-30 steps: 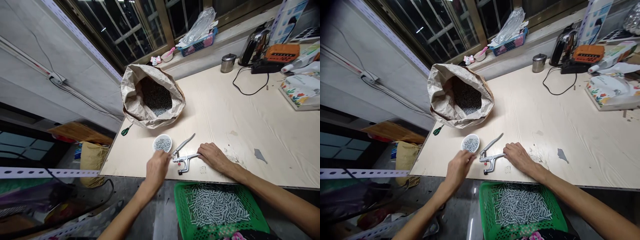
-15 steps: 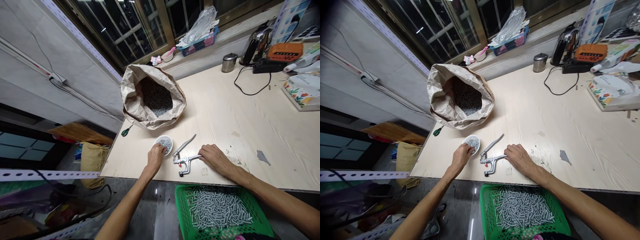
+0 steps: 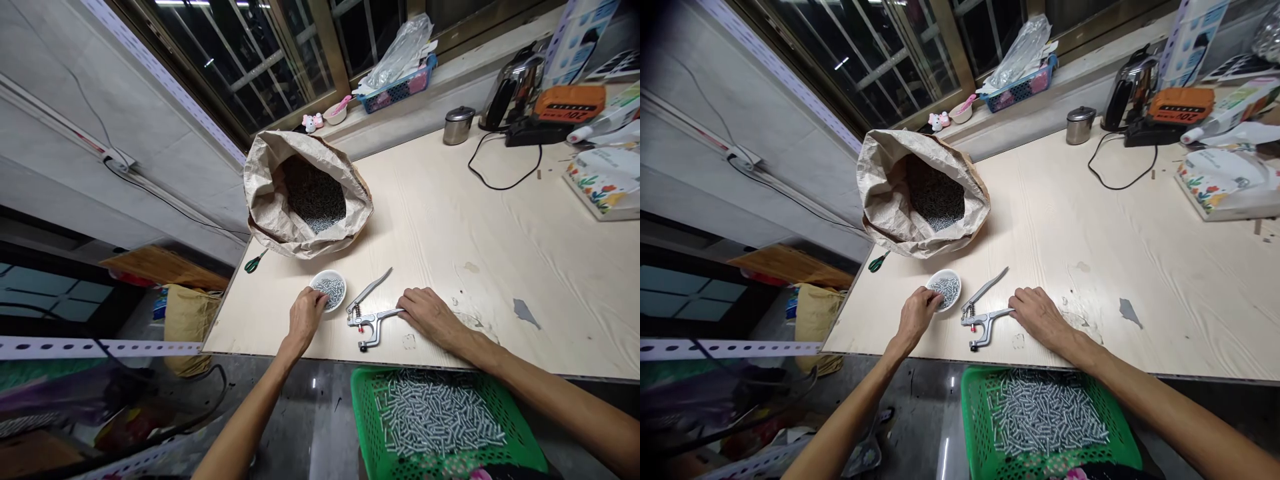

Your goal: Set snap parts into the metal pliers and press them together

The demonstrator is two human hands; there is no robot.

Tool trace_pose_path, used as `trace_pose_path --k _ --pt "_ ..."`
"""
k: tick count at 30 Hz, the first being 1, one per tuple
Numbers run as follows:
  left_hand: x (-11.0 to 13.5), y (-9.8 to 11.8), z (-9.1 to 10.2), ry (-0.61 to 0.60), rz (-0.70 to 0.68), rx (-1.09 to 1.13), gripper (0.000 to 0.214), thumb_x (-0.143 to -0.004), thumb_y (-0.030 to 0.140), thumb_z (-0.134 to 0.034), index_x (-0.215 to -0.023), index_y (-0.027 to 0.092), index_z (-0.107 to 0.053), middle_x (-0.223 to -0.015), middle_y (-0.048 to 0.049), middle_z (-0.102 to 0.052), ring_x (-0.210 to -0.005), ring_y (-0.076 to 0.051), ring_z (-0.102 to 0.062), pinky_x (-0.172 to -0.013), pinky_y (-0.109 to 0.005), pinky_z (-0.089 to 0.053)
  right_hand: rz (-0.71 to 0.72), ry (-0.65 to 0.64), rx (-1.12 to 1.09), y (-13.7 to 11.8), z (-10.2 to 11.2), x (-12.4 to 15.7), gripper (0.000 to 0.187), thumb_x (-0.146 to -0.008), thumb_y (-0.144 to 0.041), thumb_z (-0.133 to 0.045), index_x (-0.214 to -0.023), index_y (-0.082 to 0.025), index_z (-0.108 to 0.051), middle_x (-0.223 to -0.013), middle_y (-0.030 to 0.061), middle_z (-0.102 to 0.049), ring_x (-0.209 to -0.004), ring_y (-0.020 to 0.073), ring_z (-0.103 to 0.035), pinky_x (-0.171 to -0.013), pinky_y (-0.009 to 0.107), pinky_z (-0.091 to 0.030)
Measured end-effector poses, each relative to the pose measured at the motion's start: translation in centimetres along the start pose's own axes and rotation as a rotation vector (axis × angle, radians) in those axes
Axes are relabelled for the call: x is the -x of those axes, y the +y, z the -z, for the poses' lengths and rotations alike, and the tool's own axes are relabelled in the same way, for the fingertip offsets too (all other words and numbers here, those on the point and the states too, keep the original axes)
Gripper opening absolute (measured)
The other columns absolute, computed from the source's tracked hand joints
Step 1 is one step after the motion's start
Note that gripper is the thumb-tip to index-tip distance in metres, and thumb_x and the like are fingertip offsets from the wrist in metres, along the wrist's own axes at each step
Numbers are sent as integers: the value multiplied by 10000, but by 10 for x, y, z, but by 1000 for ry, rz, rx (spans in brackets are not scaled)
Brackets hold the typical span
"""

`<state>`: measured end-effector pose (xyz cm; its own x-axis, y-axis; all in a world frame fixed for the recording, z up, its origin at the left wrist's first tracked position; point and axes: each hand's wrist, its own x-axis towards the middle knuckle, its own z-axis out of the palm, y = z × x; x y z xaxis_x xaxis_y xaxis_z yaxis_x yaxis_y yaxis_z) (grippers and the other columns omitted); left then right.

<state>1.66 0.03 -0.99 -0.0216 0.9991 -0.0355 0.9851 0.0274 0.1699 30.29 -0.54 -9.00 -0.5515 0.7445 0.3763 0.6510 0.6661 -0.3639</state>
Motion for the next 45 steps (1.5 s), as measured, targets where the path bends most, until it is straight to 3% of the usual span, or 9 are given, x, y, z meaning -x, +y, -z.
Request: trace_pose_path --k 10,17,23,26,28,30,34,39,45 --pt "-16 19 -4 -82 193 27 154 -808 285 -606 -804 190 -727 -935 -46 -686 -822 -171 -606 -618 -241 -353 3 19 13 0 -1 0 112 -915 -194 -482 -818 -193 -539 -824 33 -581 -748 176 -508 -695 307 -323" --pt "-20 17 -3 -121 198 58 123 -755 229 -593 -752 184 -707 -898 -44 -703 -804 -174 -619 -599 -234 -362 4 22 31 0 -2 0 100 -904 -186 -492 -818 -196 -541 -819 30 -581 -748 175 -505 -698 305 -315" --pt "-24 9 1 -47 248 314 123 -704 225 -583 -727 157 -683 -755 -42 -701 -715 -172 -625 -619 -239 -426 1 18 21 0 -2 -1 118 -913 -183 -473 -817 -195 -541 -818 33 -583 -750 170 -515 -695 305 -314" --pt "-13 12 11 34 264 503 203 -694 277 -582 -792 134 -688 -749 -48 -690 -692 -170 -614 -595 -244 -447 3 3 26 0 -2 -1 114 -914 -185 -477 -819 -192 -540 -822 34 -585 -763 171 -520 -696 306 -316" --pt "2 19 15 22 257 648 308 -686 322 -601 -899 120 -694 -778 -51 -689 -670 -159 -596 -563 -242 -454 1 -9 34 0 -2 -1 111 -914 -188 -481 -820 -190 -540 -827 35 -586 -770 171 -520 -699 307 -316" --pt "20 29 14 -64 261 788 379 -670 356 -631 -955 113 -692 -782 -45 -683 -612 -133 -565 -534 -236 -455 3 -19 37 1 -2 -1 115 -921 -195 -475 -828 -190 -543 -836 35 -587 -774 170 -518 -700 306 -316" --pt "47 46 -1 -249 340 966 352 -608 387 -708 -817 104 -689 -658 -11 -627 -520 -92 -504 -506 -224 -437 11 -33 44 1 2 -2 129 -932 -202 -463 -839 -185 -550 -837 34 -585 -775 167 -512 -701 304 -311" --pt "56 51 -24 -279 445 1015 425 -548 494 -747 -701 112 -644 -524 25 -538 -471 -80 -447 -472 -211 -352 105 -16 100 -1 7 -2 180 -943 -175 -435 -804 -185 -549 -801 23 -587 -752 162 -479 -700 314 -287" --pt "66 48 -33 -258 449 999 456 -566 547 -728 -660 109 -641 -503 33 -513 -470 -69 -397 -482 -212 -283 179 78 216 -8 13 0 277 -966 -147 -369 -768 -195 -556 -726 9 -571 -714 159 -425 -722 331 -263"
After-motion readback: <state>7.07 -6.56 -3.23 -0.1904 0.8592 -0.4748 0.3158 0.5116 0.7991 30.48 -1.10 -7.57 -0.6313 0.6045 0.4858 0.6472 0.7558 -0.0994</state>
